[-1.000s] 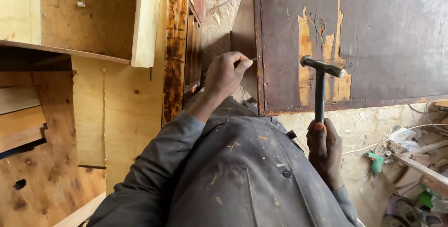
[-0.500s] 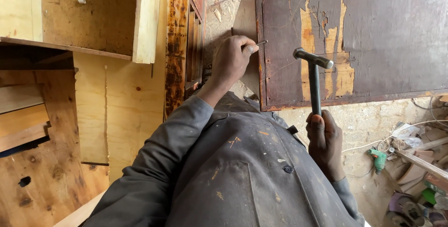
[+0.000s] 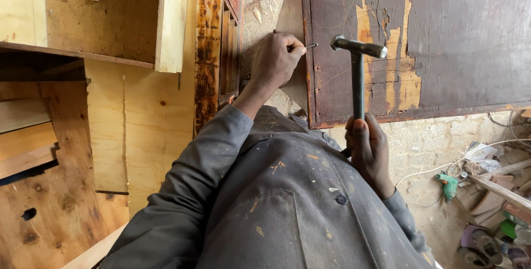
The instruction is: Hammering small nails into a wooden board to secure a thin strip of wood or repair the surface.
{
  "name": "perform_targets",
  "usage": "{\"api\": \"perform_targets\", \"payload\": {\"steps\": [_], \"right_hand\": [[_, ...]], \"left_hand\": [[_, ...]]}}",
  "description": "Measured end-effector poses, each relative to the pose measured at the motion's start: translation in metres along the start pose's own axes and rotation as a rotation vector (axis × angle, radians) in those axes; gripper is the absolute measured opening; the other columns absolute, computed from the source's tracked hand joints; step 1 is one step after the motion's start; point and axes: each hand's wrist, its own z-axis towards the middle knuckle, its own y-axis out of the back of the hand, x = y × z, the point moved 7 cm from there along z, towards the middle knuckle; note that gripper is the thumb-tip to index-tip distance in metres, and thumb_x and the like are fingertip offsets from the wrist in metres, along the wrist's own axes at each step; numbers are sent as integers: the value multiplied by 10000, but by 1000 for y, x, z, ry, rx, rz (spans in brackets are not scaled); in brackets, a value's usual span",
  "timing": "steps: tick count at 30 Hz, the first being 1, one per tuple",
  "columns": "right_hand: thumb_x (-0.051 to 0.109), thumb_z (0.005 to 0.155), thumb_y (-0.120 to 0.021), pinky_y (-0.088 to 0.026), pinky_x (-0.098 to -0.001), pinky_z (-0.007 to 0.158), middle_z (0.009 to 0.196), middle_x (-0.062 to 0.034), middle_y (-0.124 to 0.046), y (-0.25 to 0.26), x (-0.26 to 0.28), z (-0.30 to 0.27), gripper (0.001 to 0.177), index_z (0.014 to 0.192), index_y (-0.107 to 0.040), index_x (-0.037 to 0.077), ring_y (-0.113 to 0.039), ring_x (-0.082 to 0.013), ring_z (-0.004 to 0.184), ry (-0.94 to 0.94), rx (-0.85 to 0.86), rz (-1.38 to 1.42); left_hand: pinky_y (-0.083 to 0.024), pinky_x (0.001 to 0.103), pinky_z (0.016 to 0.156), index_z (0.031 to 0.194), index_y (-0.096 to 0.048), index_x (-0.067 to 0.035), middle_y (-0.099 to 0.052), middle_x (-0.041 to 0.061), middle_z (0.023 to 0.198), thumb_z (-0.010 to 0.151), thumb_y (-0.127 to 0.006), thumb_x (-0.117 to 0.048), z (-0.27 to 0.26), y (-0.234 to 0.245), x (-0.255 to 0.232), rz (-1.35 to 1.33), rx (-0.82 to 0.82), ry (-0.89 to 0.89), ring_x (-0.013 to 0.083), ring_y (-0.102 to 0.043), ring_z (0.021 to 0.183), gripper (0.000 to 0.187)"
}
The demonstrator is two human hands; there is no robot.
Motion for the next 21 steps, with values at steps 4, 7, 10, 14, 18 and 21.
{"api": "perform_targets", "payload": {"steps": [4, 7, 10, 14, 18, 21], "right_hand": [[311, 933, -315, -282, -239, 384, 455, -20, -330, -11, 3, 15, 363, 746, -460, 37, -324, -104, 407, -26, 23, -129], [339, 929, -298, -303, -414, 452, 504, -179, -443, -5, 9, 15, 402, 767, -454, 5, -404, -309, 446, -117, -6, -395], [358, 906, -344, -312, -301, 431, 438, -68, -361, 12, -2, 4, 381, 676, -404, 61, -364, -189, 421, -61, -171, -282], [397, 895, -267, -314, -275, 355, 486, -87, -363, 20, 14, -5, 467, 699, -395, -7, -365, -183, 368, 320, -336, -100], [372, 941, -260, -348, -571, 558, 618, -228, -521, 8, -12, 27, 417, 779, -421, 23, -497, -485, 646, -165, -6, -601], [527, 900, -240, -375, -433, 510, 504, -89, -481, 20, -10, 11, 500, 756, -428, 86, -501, -298, 509, -223, -132, -498]], "left_hand": [[-466, 254, 530, 609, -630, -206, -576, -24, 536, 672, -577, -191, -7, 9, -10, -24, -11, -27, 136, -582, 546, 83], [-467, 254, 511, 619, -637, -201, -585, -15, 541, 664, -590, -197, -4, 7, -7, 3, -40, -34, 155, -589, 539, 65], [-465, 240, 498, 583, -630, -187, -586, -3, 532, 656, -565, -194, -3, 8, -2, -16, -82, -66, 155, -591, 535, 98], [-474, 278, 536, 600, -629, -127, -608, 53, 578, 660, -563, -143, -12, 16, -10, -134, -80, -108, 166, -600, 589, 91], [-493, 252, 553, 654, -651, -181, -629, 0, 645, 665, -619, -175, 1, 18, -13, -7, -47, -114, 165, -620, 639, 35], [-489, 294, 587, 680, -653, -132, -630, 16, 661, 701, -563, -150, -8, 14, -10, -92, -43, -46, 182, -613, 643, 94]]}}
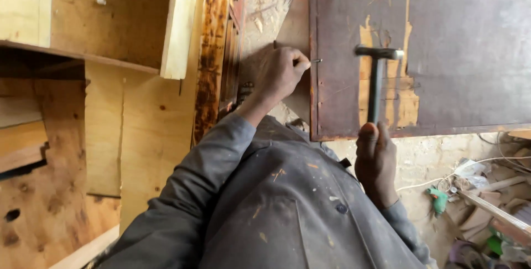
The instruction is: Hammering small nails into a wooden board to secure a thin strip of wood or repair the surface.
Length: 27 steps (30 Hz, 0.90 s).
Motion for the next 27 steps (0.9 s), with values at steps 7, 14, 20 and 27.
{"api": "perform_targets", "payload": {"steps": [7, 14, 20, 27], "right_hand": [[420, 933, -248, -266, -214, 329, 421, 22, -282, 0, 4, -7, 438, 667, -404, 108, -332, -98, 351, 59, -17, 296], [348, 939, -312, -227, -178, 301, 434, 28, -246, -3, -5, -8, 388, 681, -418, 77, -297, -72, 335, 21, -15, 471], [357, 925, -298, -211, -192, 334, 480, 16, -247, -2, 22, -8, 377, 690, -385, 76, -265, -70, 389, -25, 16, 460], [388, 900, -315, -177, -204, 359, 497, 8, -246, -23, 40, -9, 376, 679, -355, 87, -236, -72, 414, -200, -15, 532]], "left_hand": [[-480, 298, 661, 703, -639, -173, -619, 17, 684, 736, -574, -255, 7, 1, 10, 44, -103, -86, 211, -610, 690, 109], [-496, 238, 559, 711, -638, -185, -576, -30, 615, 742, -599, -241, 18, 26, 15, -102, -112, 7, 80, -590, 526, 76], [-473, 180, 416, 773, -646, -138, -626, 1, 644, 725, -616, -190, 30, 18, 5, -148, -30, -5, 100, -625, 474, 77], [-372, 169, 352, 717, -634, -121, -620, -55, 582, 729, -594, -184, 51, 13, 12, -152, 20, -109, 21, -465, 413, 76]]}}
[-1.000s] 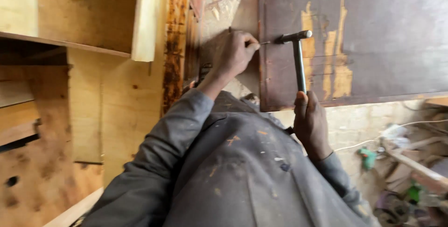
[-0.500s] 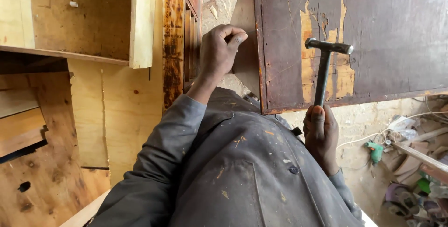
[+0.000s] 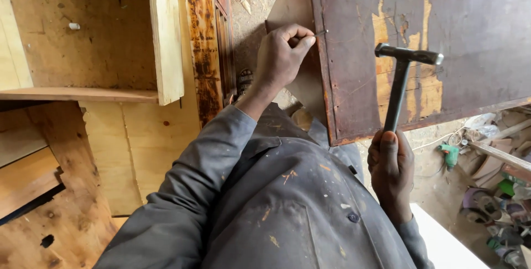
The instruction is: Hammering small nails into a wooden board to secure a thin strip of wood or repair the surface.
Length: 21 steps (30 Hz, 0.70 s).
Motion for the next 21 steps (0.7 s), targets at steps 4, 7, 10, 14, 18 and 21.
{"api": "perform_targets", "payload": {"steps": [4, 7, 10, 14, 18, 21], "right_hand": [[441, 874, -329, -158, -200, 338, 485, 16, -248, -2, -11, 0, 397, 676, -353, 97, -225, -62, 396, -40, -1, 35], [423, 871, -355, -152, -200, 356, 487, 11, -245, 18, -20, 11, 391, 690, -376, 77, -234, -62, 413, -75, 23, 34], [379, 893, -350, -160, -198, 380, 507, 26, -229, 44, -16, 19, 355, 713, -389, 76, -229, -59, 433, -34, 64, -47], [438, 894, -299, -217, -225, 367, 492, 13, -333, 71, -1, 37, 414, 700, -401, 86, -293, -80, 418, 96, 110, -385], [437, 913, -284, -219, -230, 372, 478, 6, -344, 88, -3, 52, 440, 693, -406, 77, -304, -88, 411, 183, 77, -457], [437, 910, -322, -193, -203, 359, 491, 2, -308, 86, -9, 61, 425, 727, -406, 63, -273, -70, 413, 107, 82, -282]], "left_hand": [[-448, 176, 443, 692, -611, -122, -628, -51, 635, 735, -579, -161, 6, 4, -3, -41, 19, -91, 33, -537, 506, 67], [-267, 192, 338, 678, -616, -128, -517, -80, 485, 754, -540, -172, 11, 4, -8, -1, -2, -95, 21, -375, 389, 116], [-365, 151, 360, 722, -639, -113, -615, -51, 581, 749, -595, -142, 6, 3, -12, 31, -27, -161, 14, -468, 425, 59], [-465, 198, 509, 702, -603, -102, -632, -2, 677, 756, -581, -111, 0, -2, -14, 34, -77, -131, 68, -556, 554, 59], [-517, 238, 636, 738, -608, -100, -644, 10, 734, 742, -600, -122, -1, -3, -10, 22, -168, -54, 113, -614, 668, 24], [-514, 239, 585, 715, -622, -105, -658, 3, 728, 730, -591, -163, 7, 0, -13, 47, -216, -12, 116, -627, 664, 68]]}}
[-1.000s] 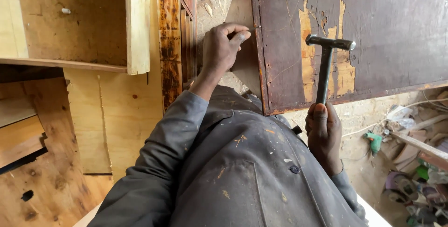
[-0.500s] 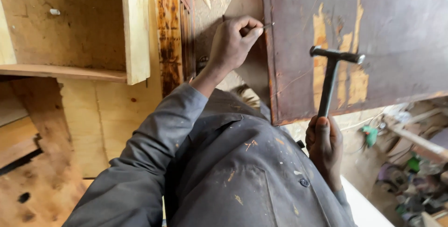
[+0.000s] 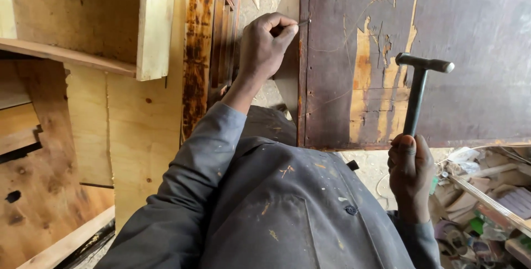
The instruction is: Hammering small nails into a wooden board to secure a thin strip of wood or repair the surface.
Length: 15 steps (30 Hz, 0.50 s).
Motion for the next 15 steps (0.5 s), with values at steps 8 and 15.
{"api": "perform_targets", "payload": {"steps": [8, 15], "right_hand": [[415, 909, -319, -221, -222, 398, 507, -7, -336, -15, 21, 10, 412, 729, -426, 60, -292, -84, 446, 52, 65, -17], [415, 900, -314, -239, -227, 416, 504, -13, -347, -34, 29, 8, 422, 706, -429, 58, -310, -92, 457, 67, 89, -41]], "left_hand": [[-507, 236, 594, 687, -609, -94, -643, -4, 694, 737, -587, -142, 29, -2, 0, 33, 42, -70, 107, -609, 634, 73], [-530, 276, 633, 667, -648, -136, -674, -25, 722, 708, -637, -200, 35, -3, 6, 97, 120, 57, 103, -645, 658, 77]]}}
